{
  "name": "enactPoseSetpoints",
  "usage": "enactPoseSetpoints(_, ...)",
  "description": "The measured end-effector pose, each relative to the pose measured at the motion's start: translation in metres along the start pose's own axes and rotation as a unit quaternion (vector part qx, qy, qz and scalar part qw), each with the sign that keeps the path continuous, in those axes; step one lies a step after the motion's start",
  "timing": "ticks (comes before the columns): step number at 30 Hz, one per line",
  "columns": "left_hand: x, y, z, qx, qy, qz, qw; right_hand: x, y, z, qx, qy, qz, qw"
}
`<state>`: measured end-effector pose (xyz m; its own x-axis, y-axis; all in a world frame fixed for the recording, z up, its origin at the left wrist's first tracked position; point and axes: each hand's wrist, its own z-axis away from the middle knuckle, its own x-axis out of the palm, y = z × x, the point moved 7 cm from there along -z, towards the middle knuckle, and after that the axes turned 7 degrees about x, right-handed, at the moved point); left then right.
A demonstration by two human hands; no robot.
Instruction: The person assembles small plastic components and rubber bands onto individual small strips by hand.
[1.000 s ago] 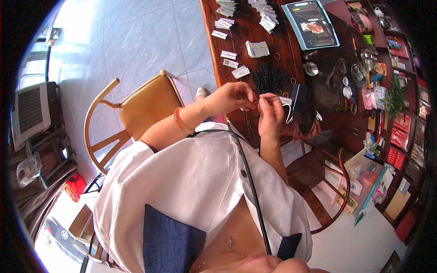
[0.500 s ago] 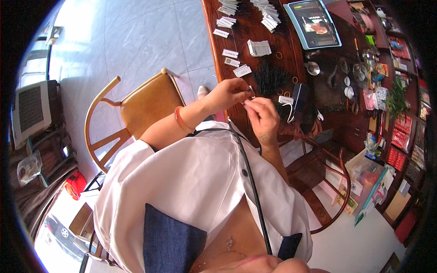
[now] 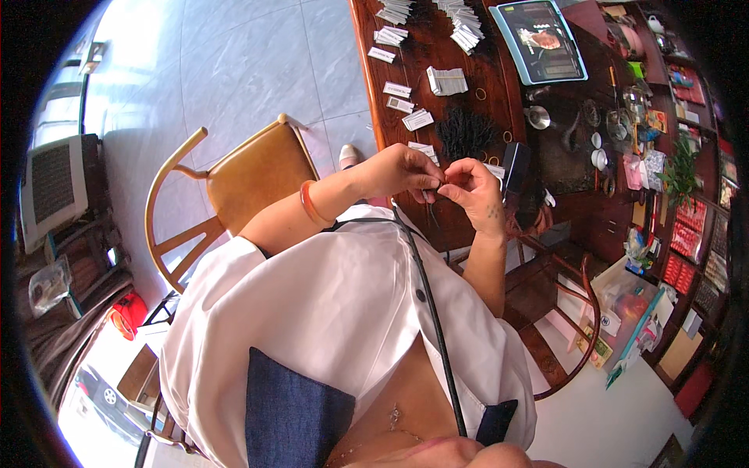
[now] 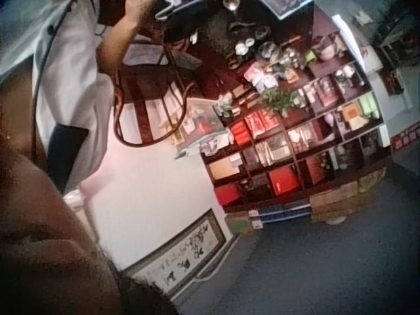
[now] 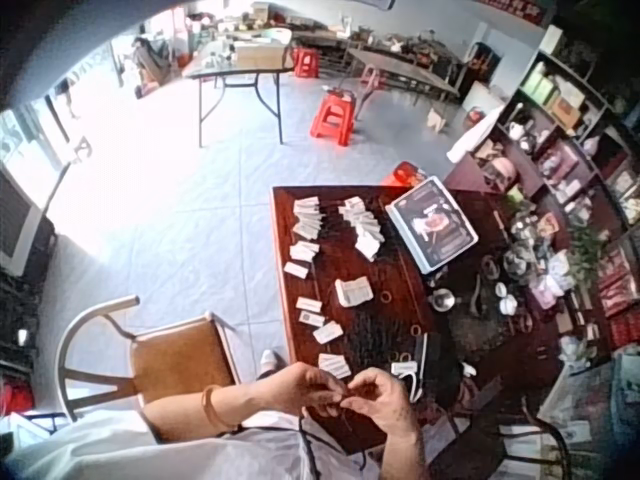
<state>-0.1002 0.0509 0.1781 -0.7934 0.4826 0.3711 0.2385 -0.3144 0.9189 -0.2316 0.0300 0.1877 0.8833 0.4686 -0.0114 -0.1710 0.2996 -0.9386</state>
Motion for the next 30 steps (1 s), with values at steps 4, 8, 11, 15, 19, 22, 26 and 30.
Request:
enactPoseSetpoints(4,-0.007,-0.002,0.0,0.051,0.034,0.015,0.998,0.005,-0.007,0.0,0.004,0.014,-0.01,1.0)
enactPoseSetpoints(8,-0.013,0.01,0.002,0.045,0.11,0.017,0.993,0.022,-0.045,0.011,-0.202,0.113,0.22,0.948)
enactPoseSetpoints(11,-0.008,0.013,0.003,0.009,0.116,0.123,0.986,0.017,-0.048,0.012,-0.208,0.199,0.279,0.916)
enactPoseSetpoints(15,-0.01,0.002,-0.002,0.033,0.116,0.146,0.982,0.016,-0.053,0.015,-0.216,0.204,0.294,0.908)
enactPoseSetpoints(19,-0.013,-0.003,-0.003,0.052,0.136,0.157,0.977,0.021,-0.059,0.018,-0.263,0.228,0.302,0.888)
enactPoseSetpoints(22,-0.011,0.0,-0.002,0.039,0.147,0.198,0.968,0.015,-0.055,0.021,-0.294,0.249,0.261,0.885)
enactPoseSetpoints(26,-0.007,0.002,-0.004,0.014,0.092,0.124,0.988,-0.011,-0.031,0.016,-0.213,0.253,-0.007,0.944)
enactPoseSetpoints(30,-0.006,0.001,-0.005,0.018,0.092,0.105,0.99,-0.022,-0.021,0.012,-0.197,0.253,-0.05,0.946)
